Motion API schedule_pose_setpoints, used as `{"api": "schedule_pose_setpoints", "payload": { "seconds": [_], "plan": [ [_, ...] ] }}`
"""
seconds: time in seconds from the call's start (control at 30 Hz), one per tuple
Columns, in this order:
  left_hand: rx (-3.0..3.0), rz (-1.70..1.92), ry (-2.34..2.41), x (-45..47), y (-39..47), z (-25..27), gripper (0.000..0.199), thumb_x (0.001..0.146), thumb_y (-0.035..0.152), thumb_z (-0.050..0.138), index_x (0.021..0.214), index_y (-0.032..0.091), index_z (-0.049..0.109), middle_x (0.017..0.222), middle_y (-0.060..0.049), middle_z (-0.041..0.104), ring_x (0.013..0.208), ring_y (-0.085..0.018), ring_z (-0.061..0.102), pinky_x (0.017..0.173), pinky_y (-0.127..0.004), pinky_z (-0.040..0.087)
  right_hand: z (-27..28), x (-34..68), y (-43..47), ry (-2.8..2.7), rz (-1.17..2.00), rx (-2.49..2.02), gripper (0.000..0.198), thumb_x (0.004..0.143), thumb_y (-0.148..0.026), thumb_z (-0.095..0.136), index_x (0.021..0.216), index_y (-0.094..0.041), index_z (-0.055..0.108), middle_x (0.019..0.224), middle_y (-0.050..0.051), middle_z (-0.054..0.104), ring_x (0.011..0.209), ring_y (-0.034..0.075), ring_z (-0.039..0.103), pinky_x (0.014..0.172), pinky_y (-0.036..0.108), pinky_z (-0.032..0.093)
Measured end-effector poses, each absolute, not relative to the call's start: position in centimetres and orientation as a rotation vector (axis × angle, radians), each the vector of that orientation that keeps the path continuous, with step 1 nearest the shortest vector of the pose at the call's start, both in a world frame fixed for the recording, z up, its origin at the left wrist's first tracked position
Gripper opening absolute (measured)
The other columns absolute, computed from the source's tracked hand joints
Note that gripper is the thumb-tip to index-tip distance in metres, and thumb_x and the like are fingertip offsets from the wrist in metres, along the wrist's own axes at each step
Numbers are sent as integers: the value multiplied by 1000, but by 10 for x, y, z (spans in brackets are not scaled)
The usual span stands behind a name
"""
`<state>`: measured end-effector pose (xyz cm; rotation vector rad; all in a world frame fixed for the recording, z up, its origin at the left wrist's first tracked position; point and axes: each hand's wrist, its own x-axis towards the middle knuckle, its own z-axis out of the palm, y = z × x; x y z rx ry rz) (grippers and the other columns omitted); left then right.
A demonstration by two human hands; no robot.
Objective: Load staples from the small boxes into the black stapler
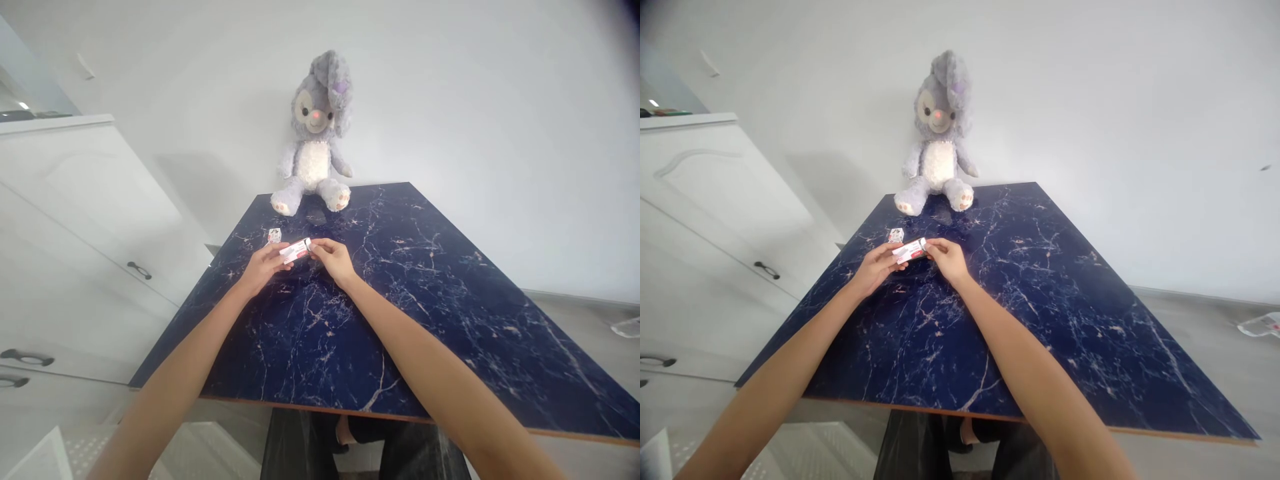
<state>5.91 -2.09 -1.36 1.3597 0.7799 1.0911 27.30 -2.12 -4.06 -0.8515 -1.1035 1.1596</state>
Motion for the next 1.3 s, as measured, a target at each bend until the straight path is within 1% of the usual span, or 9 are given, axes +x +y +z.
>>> {"api": "schedule_pose_setpoints", "payload": {
  "seconds": [0.23,0.5,0.67,0.77,0.87,0.93,1.03,1.17,1.3],
  "plan": [
    [1476,1053,841,63,-23,-15,47,76,33,82,118,19,67,115,-9,72,91,-23,72,92,-46,58,-37,276,-26,-1319,1101,-907,35,80,-38,70,110,-20,75,97,4,77,80,17,68,81,32,54],
    [1522,1051,775,61,-24,-7,37,73,31,83,104,20,67,137,-11,62,85,-19,71,77,-36,58,-32,272,-32,-1520,1109,-820,32,82,-31,64,112,-21,72,105,5,75,90,18,69,84,32,53],
    [1439,1307,843,36,-5,-1,36,73,32,82,103,22,66,111,-7,72,77,-15,67,64,-26,50,-37,273,-32,-1464,620,-1182,32,87,-25,54,115,-20,66,107,6,73,83,18,68,86,34,53],
    [1450,1438,1059,16,13,-8,33,87,47,61,105,20,67,94,-6,73,78,-17,66,63,-26,47,-40,274,-30,-1468,360,-1434,42,85,-20,52,126,-17,60,117,11,69,100,24,65,96,39,48],
    [1635,1331,1421,1,23,-17,43,94,46,40,103,18,71,99,-8,74,90,-23,67,71,-32,49,-41,273,-31,-1566,276,-1605,53,84,-20,52,136,-13,52,126,15,65,113,31,59,101,45,44],
    [1751,1274,1541,-5,24,-20,42,93,40,37,102,19,72,108,-8,74,102,-26,65,82,-35,50,-40,271,-32,-1620,267,-1662,55,85,-22,52,140,-12,49,127,16,64,114,34,58,101,48,43],
    [1818,1295,1568,-7,21,-20,35,90,34,42,104,21,72,113,-6,74,107,-26,65,94,-38,48,-40,269,-34,-1642,272,-1691,56,87,-24,50,142,-13,46,129,17,63,116,34,58,102,50,41],
    [2001,1198,1537,-4,17,-16,32,85,25,51,111,23,70,113,-6,74,103,-25,67,95,-40,49,-42,269,-32,-1652,265,-1685,55,87,-25,50,141,-14,46,130,17,62,117,35,57,103,52,39],
    [2291,1100,1527,4,11,-11,29,85,26,56,108,24,74,114,-9,73,112,-30,61,107,-49,38,-44,269,-32,-1649,256,-1674,55,86,-25,50,140,-13,46,129,18,63,116,36,57,102,53,39]
  ]
}}
